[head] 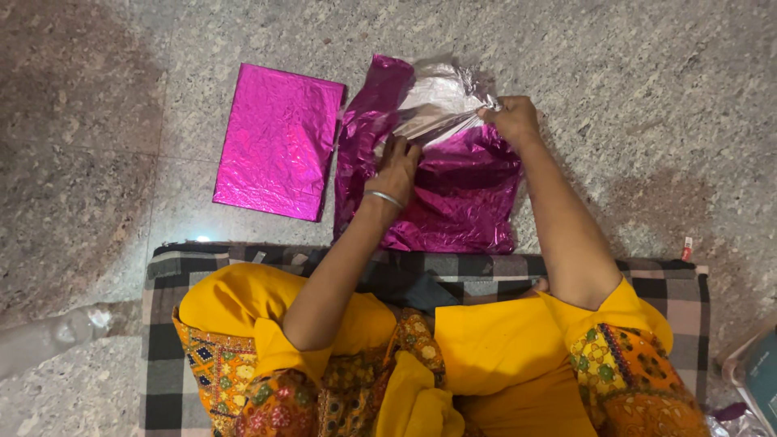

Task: The person wraps a book with pink metallic wrapping paper. They place the book on the paper, fold the edges over the book, and smooth the paper to cover it.

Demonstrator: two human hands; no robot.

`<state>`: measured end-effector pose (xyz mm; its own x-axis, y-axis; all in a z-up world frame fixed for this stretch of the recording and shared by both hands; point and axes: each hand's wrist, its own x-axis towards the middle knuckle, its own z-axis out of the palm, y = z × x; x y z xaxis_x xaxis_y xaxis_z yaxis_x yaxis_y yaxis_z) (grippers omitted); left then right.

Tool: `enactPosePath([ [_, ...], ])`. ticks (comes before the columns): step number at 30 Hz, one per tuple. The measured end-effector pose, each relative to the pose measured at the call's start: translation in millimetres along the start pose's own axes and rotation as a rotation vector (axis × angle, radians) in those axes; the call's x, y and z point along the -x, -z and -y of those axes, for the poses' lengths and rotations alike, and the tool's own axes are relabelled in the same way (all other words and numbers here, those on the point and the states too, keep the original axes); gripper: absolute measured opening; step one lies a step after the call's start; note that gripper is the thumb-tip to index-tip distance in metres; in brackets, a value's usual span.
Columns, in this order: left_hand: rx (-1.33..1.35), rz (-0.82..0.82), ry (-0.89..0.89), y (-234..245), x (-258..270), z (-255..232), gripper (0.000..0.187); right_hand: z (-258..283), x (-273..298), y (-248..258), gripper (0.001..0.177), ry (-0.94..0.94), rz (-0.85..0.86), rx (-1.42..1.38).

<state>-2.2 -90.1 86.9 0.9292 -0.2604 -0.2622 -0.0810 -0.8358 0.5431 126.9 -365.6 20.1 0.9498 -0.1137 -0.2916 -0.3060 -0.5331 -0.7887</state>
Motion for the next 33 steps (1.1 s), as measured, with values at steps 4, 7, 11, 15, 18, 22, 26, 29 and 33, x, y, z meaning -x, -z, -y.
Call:
enactPosePath([
  [4,-0.337,0.029,-0.062,18,-20,-9,0.053,16,4,7,0.030,0.142,0.077,-0.045],
  [7,-0.332,0.230,0.009,27,-35,-12,0.065,27,13,15,0.026,0.114,0.153,-0.049],
  [11,-0.322,0.283,0.052,29,-51,-5,0.067,36,16,21,0.035,0.007,0.164,-0.026],
  [15,-0.310,0.309,0.104,24,-68,-5,0.073,32,15,24,0.027,0.152,0.162,0.199],
  [18,-0.363,0.427,0.137,23,-80,-7,0.075,26,16,25,0.029,0.520,-0.065,0.256],
  [22,-0.327,0.347,0.084,25,-75,-5,0.070,15,29,45,0.023,0.744,-0.346,0.165],
  [26,-0.358,0.091,-0.215,28,-29,0,0.034,-2,61,74,0.027,-0.246,0.038,-0.161],
  [29,-0.374,-0.130,-0.381,35,25,-9,0.020,-18,104,86,0.040,-0.385,0.360,-0.234],
  [33,-0.297,-0.275,-0.427,42,108,-33,0.018,-22,124,79,0.041,-0.389,0.426,-0.075],
])
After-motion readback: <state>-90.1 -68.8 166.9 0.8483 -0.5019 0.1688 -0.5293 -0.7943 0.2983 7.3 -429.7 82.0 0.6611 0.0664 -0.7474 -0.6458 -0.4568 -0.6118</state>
